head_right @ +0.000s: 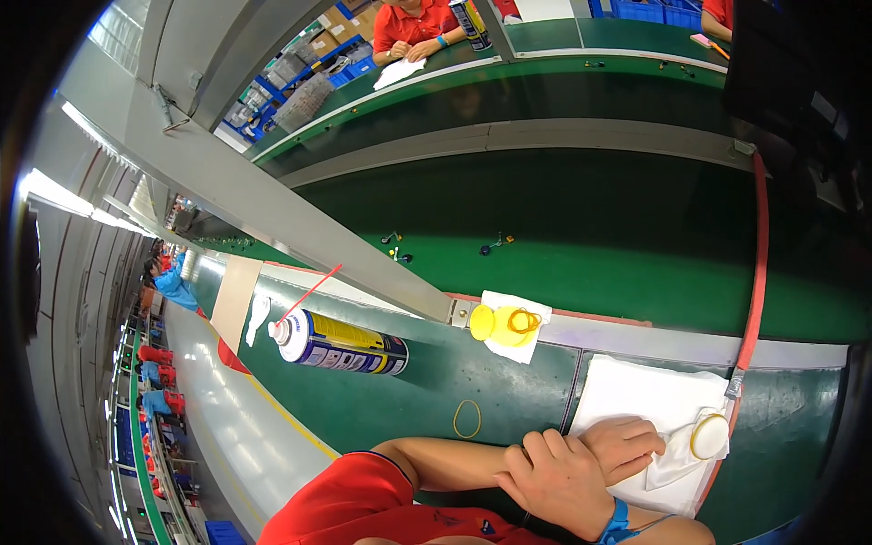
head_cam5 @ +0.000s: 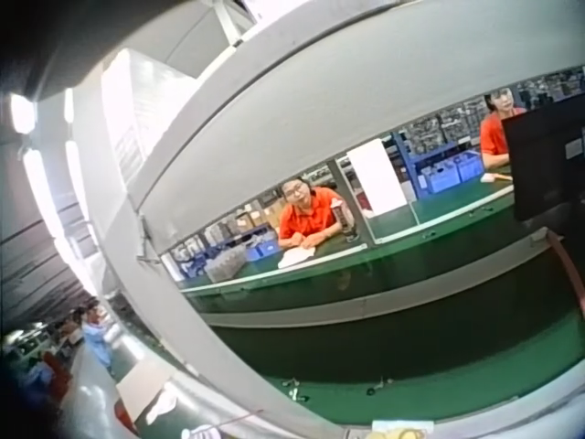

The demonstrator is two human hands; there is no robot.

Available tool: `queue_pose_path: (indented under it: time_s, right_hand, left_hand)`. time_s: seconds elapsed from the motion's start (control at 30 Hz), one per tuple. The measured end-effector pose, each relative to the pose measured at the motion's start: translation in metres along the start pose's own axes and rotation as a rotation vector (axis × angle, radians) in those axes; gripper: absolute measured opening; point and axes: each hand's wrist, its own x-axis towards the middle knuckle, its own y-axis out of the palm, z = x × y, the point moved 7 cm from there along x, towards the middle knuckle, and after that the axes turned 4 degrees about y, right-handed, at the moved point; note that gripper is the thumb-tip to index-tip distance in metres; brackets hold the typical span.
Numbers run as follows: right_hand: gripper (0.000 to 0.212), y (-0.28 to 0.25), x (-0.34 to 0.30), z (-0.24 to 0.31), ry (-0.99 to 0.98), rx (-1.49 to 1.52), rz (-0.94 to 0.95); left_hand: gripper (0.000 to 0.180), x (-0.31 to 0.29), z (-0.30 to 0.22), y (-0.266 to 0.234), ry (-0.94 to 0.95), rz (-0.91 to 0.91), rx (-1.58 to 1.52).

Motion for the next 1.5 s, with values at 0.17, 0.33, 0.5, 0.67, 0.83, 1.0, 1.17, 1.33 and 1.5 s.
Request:
queue_pose_path:
  time_s: [0.17,0.33,0.5,0.67,0.83,1.0,1.17,1.33,1.5]
  right_hand:
    - [0.034,0.0049,-0.0008,0.0012,-0.019,-0.032,0.014]
    - [0.035,0.0054,-0.001,-0.0009,-0.009,-0.039,0.034]
    - [0.037,0.0044,-0.0003,-0.0004,-0.001,-0.037,0.036]
    - [0.038,0.0028,0.0004,-0.0006,0.001,-0.018,0.017]
    - [0.038,0.0024,-0.0013,-0.0007,0.001,-0.007,0.002]
    - [0.036,-0.0001,0.0003,-0.0007,-0.026,-0.024,-0.004]
    - [0.037,0.0031,-0.002,-0.0019,-0.003,-0.012,0.008]
    - [0.036,0.0028,-0.0021,0.0001,-0.019,-0.011,-0.007]
    - [0.036,0.0019,-0.0028,-0.0007,-0.016,-0.004,-0.012]
  left_hand:
    - [0.022,-0.0022,0.0002,0.0008,0.04,-0.022,0.004]
    - [0.02,-0.0015,0.0008,0.0011,0.017,-0.006,0.01]
    - [0.02,-0.0031,0.0025,0.0035,0.015,-0.004,0.013]
    - [0.019,-0.0049,0.0033,0.0049,0.015,0.003,0.008]
    - [0.018,-0.0041,0.0023,0.005,0.033,-0.003,0.019]
    - [0.018,-0.0044,0.0026,0.0046,0.031,0.01,0.041]
    - [0.017,-0.0033,0.0004,0.0032,0.025,-0.007,0.055]
    - [0.018,-0.0046,0.001,0.0041,0.052,-0.022,0.055]
    - [0.018,-0.0043,0.0008,0.0058,0.07,-0.027,0.065]
